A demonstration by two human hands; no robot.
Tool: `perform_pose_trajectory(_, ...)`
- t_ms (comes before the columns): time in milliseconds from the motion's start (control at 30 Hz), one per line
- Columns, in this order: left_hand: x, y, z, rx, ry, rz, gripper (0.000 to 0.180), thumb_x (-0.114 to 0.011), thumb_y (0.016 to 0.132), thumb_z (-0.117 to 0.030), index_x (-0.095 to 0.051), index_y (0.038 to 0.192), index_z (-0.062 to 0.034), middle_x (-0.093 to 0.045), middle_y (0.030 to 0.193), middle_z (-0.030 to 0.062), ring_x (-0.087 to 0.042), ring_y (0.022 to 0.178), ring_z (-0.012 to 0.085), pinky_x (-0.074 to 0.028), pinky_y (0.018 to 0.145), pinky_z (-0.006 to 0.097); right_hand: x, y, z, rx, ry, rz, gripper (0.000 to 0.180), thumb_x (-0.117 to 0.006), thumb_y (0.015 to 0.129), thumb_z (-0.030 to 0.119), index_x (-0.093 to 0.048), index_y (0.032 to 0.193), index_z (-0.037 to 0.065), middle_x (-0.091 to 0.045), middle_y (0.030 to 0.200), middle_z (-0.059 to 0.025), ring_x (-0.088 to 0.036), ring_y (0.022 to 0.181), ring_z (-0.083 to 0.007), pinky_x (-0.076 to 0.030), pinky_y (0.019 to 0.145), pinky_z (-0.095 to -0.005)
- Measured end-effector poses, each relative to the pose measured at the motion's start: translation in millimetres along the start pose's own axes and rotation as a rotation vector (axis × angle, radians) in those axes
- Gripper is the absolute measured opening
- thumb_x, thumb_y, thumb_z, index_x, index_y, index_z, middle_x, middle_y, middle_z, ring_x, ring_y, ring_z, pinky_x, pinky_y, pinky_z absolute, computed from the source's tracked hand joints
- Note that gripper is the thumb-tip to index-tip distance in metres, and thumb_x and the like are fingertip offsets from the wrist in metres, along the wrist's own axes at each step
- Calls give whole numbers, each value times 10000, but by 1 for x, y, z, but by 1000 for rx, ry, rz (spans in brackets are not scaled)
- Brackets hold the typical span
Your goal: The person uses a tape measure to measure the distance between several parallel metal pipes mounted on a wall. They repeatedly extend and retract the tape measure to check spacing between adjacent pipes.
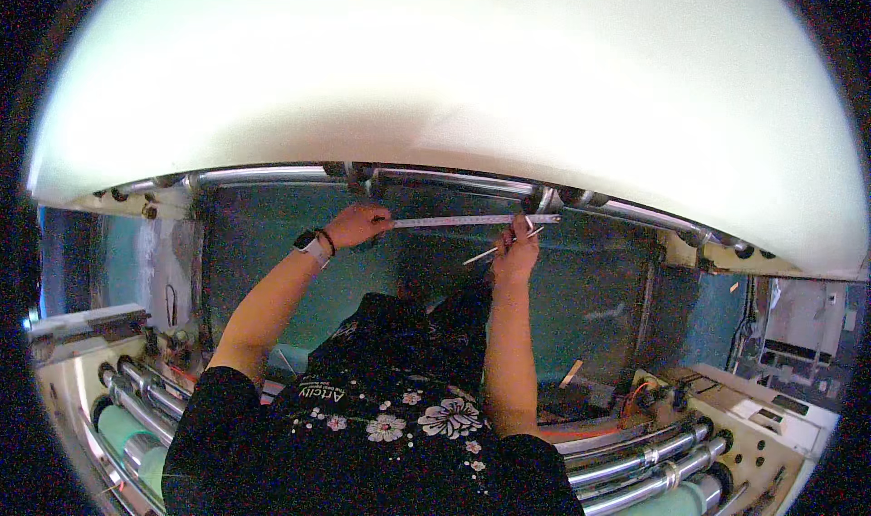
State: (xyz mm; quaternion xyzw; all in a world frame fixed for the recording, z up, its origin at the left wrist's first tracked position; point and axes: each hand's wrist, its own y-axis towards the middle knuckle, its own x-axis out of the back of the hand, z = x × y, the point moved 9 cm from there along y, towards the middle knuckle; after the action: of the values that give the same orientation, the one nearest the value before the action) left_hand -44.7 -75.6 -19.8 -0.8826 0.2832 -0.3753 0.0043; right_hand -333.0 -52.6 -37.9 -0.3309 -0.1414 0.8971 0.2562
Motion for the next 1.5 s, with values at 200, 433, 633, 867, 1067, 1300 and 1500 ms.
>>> perform_pose_trajectory(200, 39, -19, 50, -31, 57, -76, 217, -555, 769, -307, -601, 751, -95, -596, 641, 68, -584, 670, 266, -446, 600, 379, -1, -4, -34, -7, 42, -113, 129, -584, 799, 99, -473, 734, 107, -411, 580, 17, -316, 441, -82, -211, 347, -215)
perform_pose_trajectory(433, 70, -15, 73, 179, 292, -109, 245, -533, 788, -375, -613, 833, -148, -609, 808, 106, -587, 770, 272, -453, 671, 397, 25, 24, -8, -79, -170, -45, 165, -597, 813, 163, -471, 714, 121, -367, 547, 26, -305, 424, -74, -208, 356, -230)
perform_pose_trajectory(633, 77, -20, 84, 139, 309, -270, 267, -508, 806, -371, -646, 854, -147, -609, 803, 115, -582, 760, 299, -472, 643, 424, 19, 43, -20, -136, -262, -1, 100, -614, 799, 173, -536, 755, 128, -398, 568, 51, -282, 417, -72, -193, 363, -217)
perform_pose_trajectory(867, 89, -23, 88, 80, 304, -410, 267, -511, 799, -347, -637, 808, -112, -604, 713, 132, -584, 674, 321, -471, 613, 431, 6, 53, -28, -135, -330, 43, 125, -570, 832, 162, -508, 730, 122, -408, 569, 39, -273, 410, -75, -185, 359, -214)
perform_pose_trajectory(1067, 91, -27, 80, 126, 324, -370, 226, -513, 788, -325, -616, 824, -126, -605, 761, 109, -584, 718, 302, -470, 622, 422, 9, 53, -14, -75, -378, -86, 116, -562, 832, 150, -498, 745, 108, -409, 568, 14, -293, 413, -85, -211, 366, -228)
perform_pose_trajectory(1300, 91, -28, 85, 142, 359, -423, 231, -516, 785, -326, -612, 812, -118, -598, 737, 128, -583, 688, 322, -476, 604, 427, 8, 66, -10, -93, -443, 37, 152, -540, 849, 171, -485, 723, 106, -376, 535, 9, -274, 387, -83, -199, 346, -222)
perform_pose_trajectory(1500, 88, -28, 76, 176, 402, -407, 229, -520, 779, -323, -609, 822, -117, -605, 752, 129, -586, 689, 328, -478, 601, 430, 27, 71, -11, -105, -422, 61, 149, -552, 841, 190, -493, 737, 102, -381, 535, 16, -290, 388, -83, -206, 341, -221)
